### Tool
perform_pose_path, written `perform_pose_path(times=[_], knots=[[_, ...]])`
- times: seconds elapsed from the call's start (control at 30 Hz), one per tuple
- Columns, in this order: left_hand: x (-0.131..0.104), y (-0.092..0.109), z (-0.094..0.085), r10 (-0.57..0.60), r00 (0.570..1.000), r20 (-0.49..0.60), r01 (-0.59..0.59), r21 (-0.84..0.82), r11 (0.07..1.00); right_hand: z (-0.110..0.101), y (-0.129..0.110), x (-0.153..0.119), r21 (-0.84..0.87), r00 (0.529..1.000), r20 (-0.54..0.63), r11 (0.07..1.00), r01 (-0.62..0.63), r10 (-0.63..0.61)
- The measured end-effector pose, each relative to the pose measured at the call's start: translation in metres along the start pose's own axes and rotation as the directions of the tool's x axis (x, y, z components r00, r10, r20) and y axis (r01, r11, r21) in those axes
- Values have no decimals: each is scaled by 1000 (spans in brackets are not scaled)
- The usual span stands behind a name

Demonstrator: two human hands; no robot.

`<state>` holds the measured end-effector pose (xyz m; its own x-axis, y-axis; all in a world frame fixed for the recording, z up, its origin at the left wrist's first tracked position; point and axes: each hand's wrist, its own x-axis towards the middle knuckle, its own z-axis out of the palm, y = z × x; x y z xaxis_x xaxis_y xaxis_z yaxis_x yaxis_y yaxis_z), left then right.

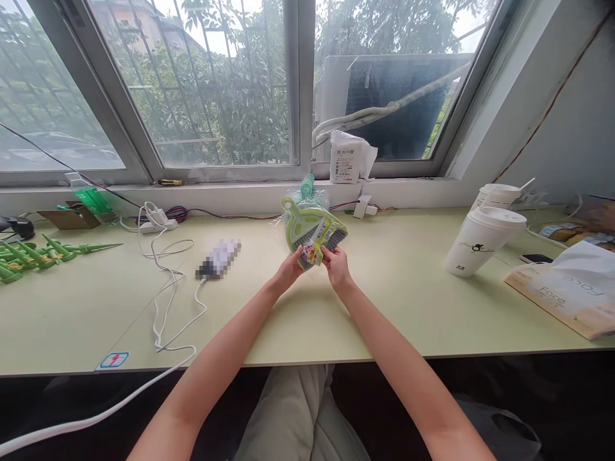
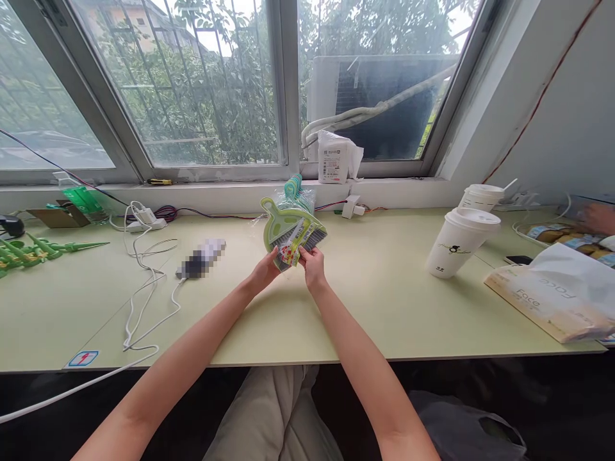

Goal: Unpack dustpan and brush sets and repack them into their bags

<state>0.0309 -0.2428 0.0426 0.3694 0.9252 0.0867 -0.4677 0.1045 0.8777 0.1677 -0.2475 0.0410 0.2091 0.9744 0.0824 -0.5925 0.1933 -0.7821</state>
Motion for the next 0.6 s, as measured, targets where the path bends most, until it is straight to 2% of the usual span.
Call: perform_pose_path(times=[0.2, 0.33, 0.47, 0.6], knots=[[-1, -1, 2, 71, 997, -2, -70, 113, 991, 3, 5, -3, 22, 999, -40, 1000, 7, -6], [1, -2, 2, 130, 988, -78, -113, 197, 974, 4, 5, -2, 21, 998, -57, 999, -36, 38], [3, -2, 0, 163, 969, -185, -122, 213, 969, 3, 2, 0, -3, 995, 23, 995, -95, 95], [4, -3, -2, 179, 960, -214, -126, 240, 963, 1, -1, -1, -28, 988, 103, 993, -111, 113]])
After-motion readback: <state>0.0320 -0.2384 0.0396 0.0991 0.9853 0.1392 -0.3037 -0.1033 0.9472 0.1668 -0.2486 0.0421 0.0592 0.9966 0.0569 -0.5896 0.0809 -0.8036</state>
